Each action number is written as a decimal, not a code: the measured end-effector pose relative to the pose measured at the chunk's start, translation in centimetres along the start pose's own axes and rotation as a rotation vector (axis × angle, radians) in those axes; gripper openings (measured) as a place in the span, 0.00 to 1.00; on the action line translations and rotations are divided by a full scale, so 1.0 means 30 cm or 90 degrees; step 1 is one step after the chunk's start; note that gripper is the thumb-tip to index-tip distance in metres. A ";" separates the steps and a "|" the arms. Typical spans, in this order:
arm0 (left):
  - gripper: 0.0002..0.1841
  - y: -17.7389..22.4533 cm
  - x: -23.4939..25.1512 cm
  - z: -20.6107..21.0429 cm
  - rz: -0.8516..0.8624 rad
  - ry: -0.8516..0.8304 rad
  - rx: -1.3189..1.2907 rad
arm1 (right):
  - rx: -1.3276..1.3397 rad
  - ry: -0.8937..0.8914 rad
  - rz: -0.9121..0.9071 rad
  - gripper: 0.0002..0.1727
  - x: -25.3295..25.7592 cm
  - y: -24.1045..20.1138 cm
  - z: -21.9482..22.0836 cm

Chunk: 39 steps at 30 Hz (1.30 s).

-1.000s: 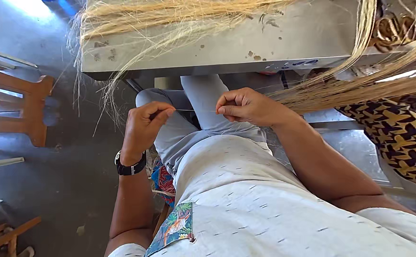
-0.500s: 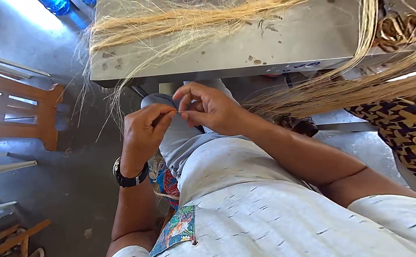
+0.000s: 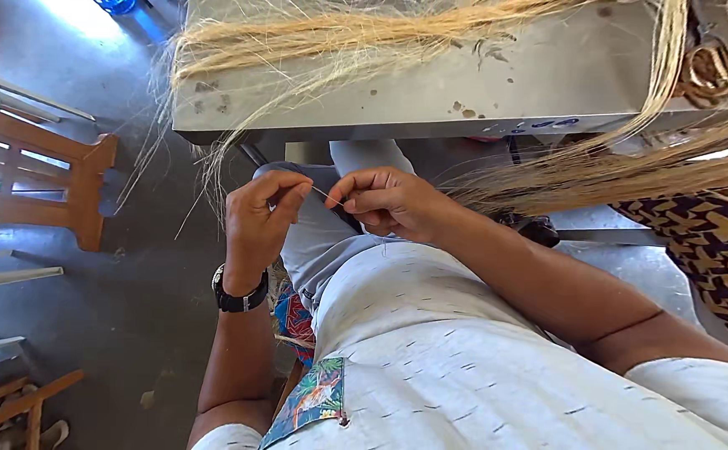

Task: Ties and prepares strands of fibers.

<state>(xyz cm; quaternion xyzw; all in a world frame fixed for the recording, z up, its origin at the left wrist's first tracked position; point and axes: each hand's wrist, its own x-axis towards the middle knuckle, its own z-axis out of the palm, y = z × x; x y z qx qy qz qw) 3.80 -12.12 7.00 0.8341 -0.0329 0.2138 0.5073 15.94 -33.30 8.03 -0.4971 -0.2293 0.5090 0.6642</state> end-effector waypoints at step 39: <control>0.07 -0.037 0.054 0.151 0.133 -0.094 0.181 | 0.049 0.067 0.137 0.12 -0.002 -0.029 -0.136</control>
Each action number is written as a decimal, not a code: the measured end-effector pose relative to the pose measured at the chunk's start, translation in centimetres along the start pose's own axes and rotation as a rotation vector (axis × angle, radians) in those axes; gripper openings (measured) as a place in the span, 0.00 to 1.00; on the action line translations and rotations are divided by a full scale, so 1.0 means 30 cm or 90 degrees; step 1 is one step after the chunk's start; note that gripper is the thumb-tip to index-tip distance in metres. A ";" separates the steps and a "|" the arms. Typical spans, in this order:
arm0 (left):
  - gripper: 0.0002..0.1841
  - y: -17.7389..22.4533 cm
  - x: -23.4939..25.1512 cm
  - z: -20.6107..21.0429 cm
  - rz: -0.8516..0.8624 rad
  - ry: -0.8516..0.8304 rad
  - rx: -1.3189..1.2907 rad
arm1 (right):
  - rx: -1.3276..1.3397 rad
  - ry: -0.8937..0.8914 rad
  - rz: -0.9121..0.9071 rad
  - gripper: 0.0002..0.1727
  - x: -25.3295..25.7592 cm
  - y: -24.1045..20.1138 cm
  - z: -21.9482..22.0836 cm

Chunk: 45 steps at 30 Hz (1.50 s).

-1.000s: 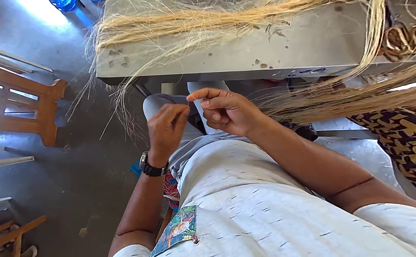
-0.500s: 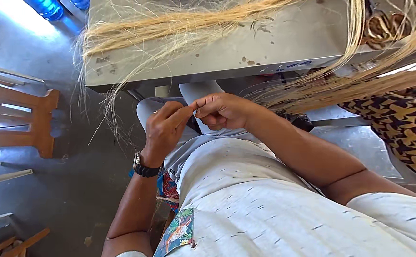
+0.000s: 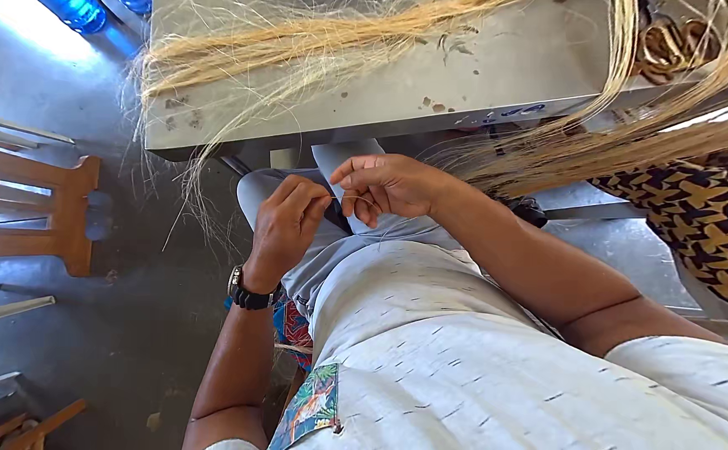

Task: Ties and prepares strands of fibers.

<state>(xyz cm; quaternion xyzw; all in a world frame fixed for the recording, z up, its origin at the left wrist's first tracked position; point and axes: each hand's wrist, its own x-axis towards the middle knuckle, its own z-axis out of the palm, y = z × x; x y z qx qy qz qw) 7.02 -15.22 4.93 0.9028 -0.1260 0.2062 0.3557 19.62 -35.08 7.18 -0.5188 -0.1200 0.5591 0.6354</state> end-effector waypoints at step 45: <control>0.14 0.035 -0.008 0.092 -0.455 0.007 -0.900 | -0.461 0.139 -0.497 0.02 0.004 0.045 0.039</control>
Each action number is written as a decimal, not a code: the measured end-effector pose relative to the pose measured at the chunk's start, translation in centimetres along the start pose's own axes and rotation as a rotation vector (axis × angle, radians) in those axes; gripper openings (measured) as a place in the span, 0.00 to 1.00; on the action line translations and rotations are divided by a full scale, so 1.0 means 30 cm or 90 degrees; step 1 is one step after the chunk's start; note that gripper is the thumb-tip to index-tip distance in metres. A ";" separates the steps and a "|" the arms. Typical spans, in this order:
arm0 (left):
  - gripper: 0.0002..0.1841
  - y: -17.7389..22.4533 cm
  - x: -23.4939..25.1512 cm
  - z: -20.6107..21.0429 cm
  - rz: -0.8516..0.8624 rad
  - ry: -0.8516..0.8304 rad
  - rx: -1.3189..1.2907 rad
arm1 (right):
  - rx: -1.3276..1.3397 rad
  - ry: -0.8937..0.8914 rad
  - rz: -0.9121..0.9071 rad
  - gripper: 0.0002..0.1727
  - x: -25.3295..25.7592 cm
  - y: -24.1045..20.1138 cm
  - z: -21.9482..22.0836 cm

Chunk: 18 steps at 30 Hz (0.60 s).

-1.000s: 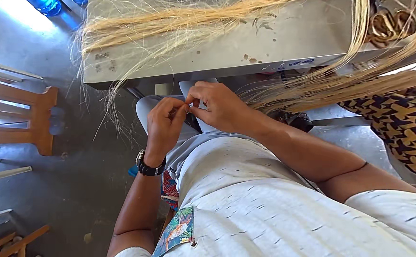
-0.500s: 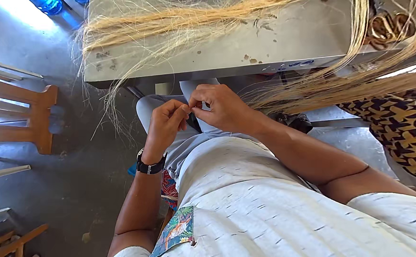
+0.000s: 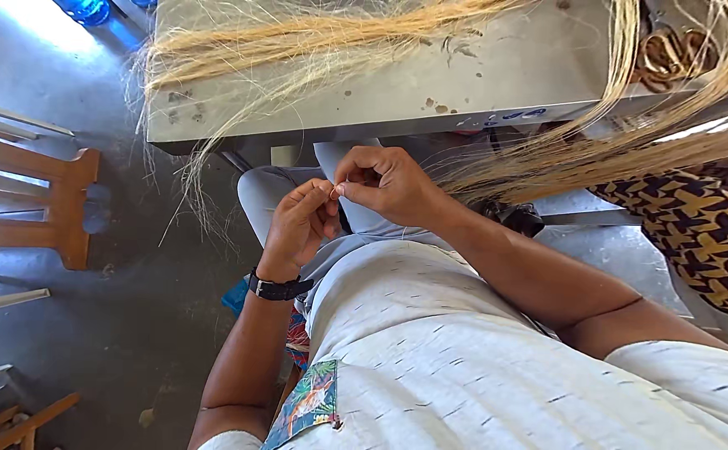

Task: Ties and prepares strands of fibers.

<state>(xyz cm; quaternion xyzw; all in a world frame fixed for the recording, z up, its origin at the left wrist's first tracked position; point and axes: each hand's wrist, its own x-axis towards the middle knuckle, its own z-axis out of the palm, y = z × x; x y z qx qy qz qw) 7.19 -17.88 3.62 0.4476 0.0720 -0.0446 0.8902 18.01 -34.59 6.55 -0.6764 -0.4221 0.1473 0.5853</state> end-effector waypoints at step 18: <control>0.10 -0.017 -0.007 0.018 0.137 -0.025 0.062 | 0.260 0.052 0.111 0.04 0.004 -0.011 0.028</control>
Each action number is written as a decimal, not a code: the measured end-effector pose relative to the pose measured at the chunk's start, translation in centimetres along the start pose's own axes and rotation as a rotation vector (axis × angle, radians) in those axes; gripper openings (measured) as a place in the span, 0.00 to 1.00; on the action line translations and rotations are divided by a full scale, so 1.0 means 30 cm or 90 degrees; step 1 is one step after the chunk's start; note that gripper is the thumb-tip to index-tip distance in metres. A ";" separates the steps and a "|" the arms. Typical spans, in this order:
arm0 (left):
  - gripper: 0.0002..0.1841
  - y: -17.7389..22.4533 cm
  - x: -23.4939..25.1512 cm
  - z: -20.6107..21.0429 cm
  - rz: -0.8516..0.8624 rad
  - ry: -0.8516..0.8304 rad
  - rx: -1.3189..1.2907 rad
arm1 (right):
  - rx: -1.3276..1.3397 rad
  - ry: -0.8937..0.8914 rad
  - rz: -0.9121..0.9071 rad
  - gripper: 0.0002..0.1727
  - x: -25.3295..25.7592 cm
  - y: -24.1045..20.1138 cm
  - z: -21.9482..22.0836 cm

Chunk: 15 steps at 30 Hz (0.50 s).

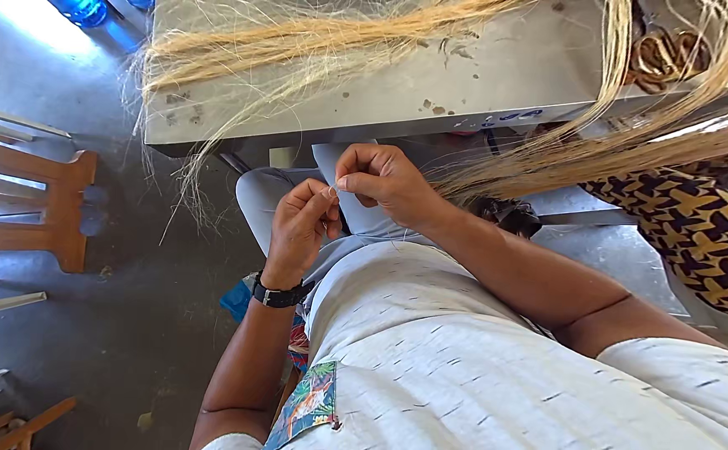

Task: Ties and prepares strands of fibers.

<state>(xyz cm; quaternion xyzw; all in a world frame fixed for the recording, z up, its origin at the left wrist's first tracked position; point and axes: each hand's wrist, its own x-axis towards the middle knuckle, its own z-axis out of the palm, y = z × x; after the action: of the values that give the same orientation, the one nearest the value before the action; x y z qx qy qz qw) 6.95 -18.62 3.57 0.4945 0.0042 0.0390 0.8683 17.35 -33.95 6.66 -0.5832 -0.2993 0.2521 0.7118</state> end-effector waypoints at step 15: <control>0.09 -0.015 -0.006 0.009 0.051 0.020 0.041 | -0.002 0.058 -0.023 0.05 -0.036 0.006 0.035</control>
<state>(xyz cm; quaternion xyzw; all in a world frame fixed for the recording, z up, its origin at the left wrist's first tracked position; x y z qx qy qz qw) 6.81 -19.10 3.31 0.5212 -0.0010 0.0816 0.8495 15.85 -33.96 6.48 -0.5897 -0.2778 0.2118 0.7282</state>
